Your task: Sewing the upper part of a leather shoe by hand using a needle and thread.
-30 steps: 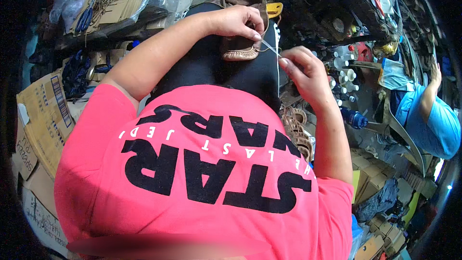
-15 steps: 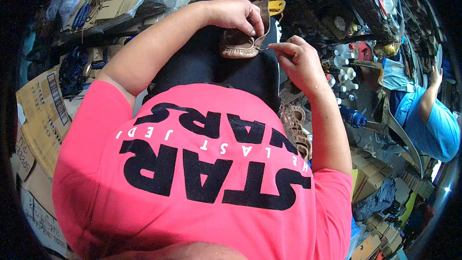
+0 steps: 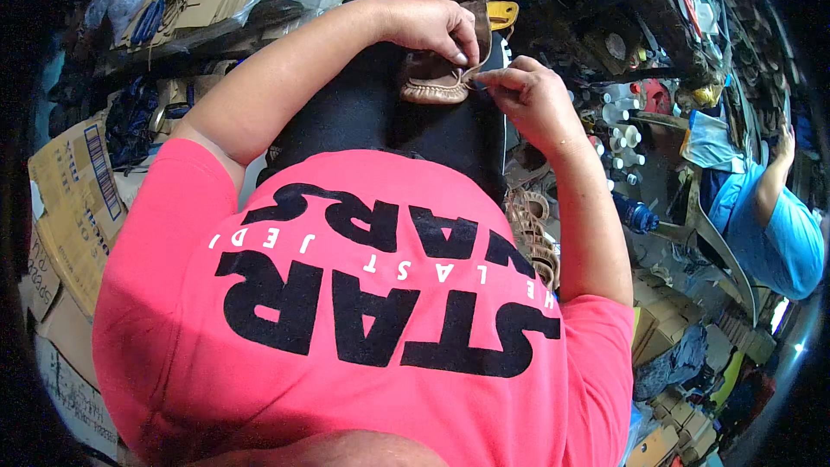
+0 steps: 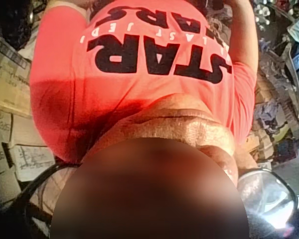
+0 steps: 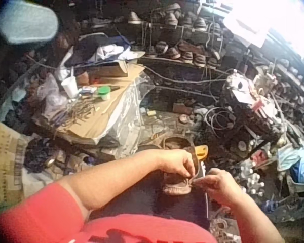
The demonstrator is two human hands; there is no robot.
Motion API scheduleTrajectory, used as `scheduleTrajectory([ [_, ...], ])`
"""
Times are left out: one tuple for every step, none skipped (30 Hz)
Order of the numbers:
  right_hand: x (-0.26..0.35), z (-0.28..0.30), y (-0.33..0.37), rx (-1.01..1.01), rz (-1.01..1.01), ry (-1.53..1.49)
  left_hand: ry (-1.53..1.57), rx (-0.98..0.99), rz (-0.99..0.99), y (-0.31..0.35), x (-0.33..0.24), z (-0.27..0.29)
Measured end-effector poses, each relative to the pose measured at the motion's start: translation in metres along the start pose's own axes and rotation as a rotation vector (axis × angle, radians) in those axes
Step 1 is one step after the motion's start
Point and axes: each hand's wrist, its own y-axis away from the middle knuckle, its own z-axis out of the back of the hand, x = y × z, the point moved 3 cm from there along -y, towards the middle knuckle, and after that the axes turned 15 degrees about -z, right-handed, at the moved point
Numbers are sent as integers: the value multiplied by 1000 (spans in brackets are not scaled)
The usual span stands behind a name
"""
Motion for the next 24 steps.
scheduleTrajectory([
  [1,1,-1,19,-1,57,-6,16,-38,1,0,1],
  [2,1,-3,15,22,78,-11,31,-76,3,1,1],
  [-1,0,-4,16,20,80,-9,30,-78,4,-1,2],
  [-6,-3,-7,60,-30,-5,-30,46,-85,5,-3,2],
  [-12,-6,-9,105,-79,-91,-51,61,-91,6,-5,2],
  [-17,-7,-10,106,-79,-89,-50,58,-91,6,-6,2],
  [-24,-8,-12,175,-105,-247,-42,52,-95,5,-7,1],
  [-29,-10,-13,243,-132,-405,-34,46,-98,5,-8,1],
  [-32,-11,-16,247,-131,-403,-33,43,-95,5,-6,1],
  [-34,-13,-19,292,-149,-426,-35,35,-81,6,-4,0],
  [-37,-15,-20,336,-167,-449,-37,27,-67,6,-3,0],
  [-38,-16,-21,338,-166,-448,-37,25,-65,6,-3,0],
  [-40,-16,-22,354,-177,-479,-57,20,-78,6,-3,0],
  [-42,-16,-23,368,-189,-509,-77,16,-91,7,-4,0],
  [-45,-17,-24,370,-187,-507,-78,13,-91,7,-3,0],
  [-48,-17,-24,372,-190,-497,-76,7,-91,7,-2,-1],
  [-50,-17,-25,374,-194,-486,-74,0,-92,6,-1,-1],
  [-50,-19,-25,377,-192,-485,-74,-2,-90,7,-1,-1],
  [-48,-21,-24,352,-183,-514,-102,-7,-101,8,-2,-1],
  [-46,-22,-24,327,-173,-542,-130,-11,-112,8,-4,-1],
  [-41,-26,-23,326,-175,-541,-129,-11,-114,8,-5,-1],
  [-33,-30,-22,241,-170,-500,-139,-18,-53,7,-4,-1],
  [-26,-34,-20,155,-165,-459,-150,-25,7,7,-4,-1],
  [-20,-35,-20,48,-90,-387,-153,-15,9,8,-5,-3],
])
